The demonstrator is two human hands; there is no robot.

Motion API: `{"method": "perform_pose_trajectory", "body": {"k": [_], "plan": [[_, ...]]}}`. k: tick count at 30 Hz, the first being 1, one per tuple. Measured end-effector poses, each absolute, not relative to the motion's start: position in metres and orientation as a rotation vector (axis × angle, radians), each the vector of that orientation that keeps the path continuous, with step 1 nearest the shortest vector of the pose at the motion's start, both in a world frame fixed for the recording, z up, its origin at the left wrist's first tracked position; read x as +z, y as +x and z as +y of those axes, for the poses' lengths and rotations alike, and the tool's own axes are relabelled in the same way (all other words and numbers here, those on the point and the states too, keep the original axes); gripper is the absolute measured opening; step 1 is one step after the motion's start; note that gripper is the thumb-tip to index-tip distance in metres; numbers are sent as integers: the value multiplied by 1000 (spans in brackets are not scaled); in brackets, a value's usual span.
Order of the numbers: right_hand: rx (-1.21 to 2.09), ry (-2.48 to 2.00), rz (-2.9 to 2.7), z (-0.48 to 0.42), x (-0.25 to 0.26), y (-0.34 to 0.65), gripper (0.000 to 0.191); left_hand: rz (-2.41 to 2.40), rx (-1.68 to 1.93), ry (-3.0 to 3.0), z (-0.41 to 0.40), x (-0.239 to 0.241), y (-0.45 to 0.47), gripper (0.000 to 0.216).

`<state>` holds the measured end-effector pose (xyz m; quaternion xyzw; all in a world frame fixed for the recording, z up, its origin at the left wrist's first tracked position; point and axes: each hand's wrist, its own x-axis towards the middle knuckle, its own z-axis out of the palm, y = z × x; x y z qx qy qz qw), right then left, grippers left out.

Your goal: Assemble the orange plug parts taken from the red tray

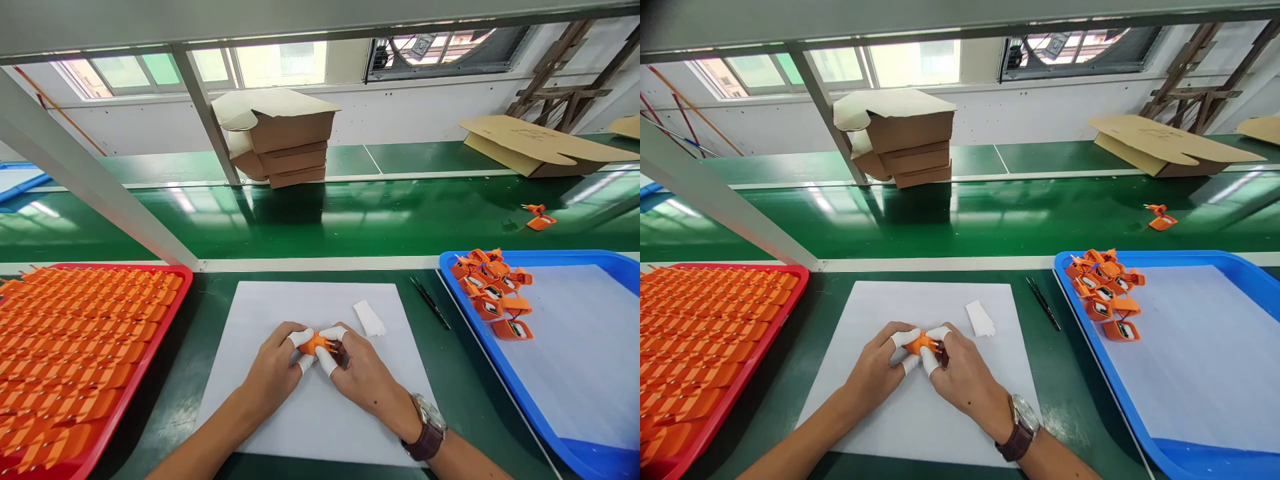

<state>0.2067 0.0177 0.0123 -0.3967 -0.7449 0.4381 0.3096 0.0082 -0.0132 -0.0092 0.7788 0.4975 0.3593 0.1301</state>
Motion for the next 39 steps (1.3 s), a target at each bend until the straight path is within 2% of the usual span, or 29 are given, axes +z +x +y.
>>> {"method": "perform_pose_trajectory", "body": {"k": [9,16,20,26,29,32,39], "plan": [[1294,-1124,-1952,22,20,209,8,1438,1076,2302,-14,-14,12,39],[1573,-1075,-1806,36,15,212,7,1446,1038,2302,-13,-16,15,43],[1534,-1095,-1730,32,7,209,12,1458,1047,2284,-14,-17,15,41],[1437,-1173,-1751,24,8,205,7,1414,1044,2412,-19,-10,18,38],[1363,-1199,-1764,26,9,205,17,1389,1054,2438,-20,-9,19,41],[1450,-1139,-1697,29,9,207,29,1409,1049,2354,-18,-9,18,41],[1487,-1087,-1660,28,2,211,30,1481,885,2214,-11,12,5,46]]}}
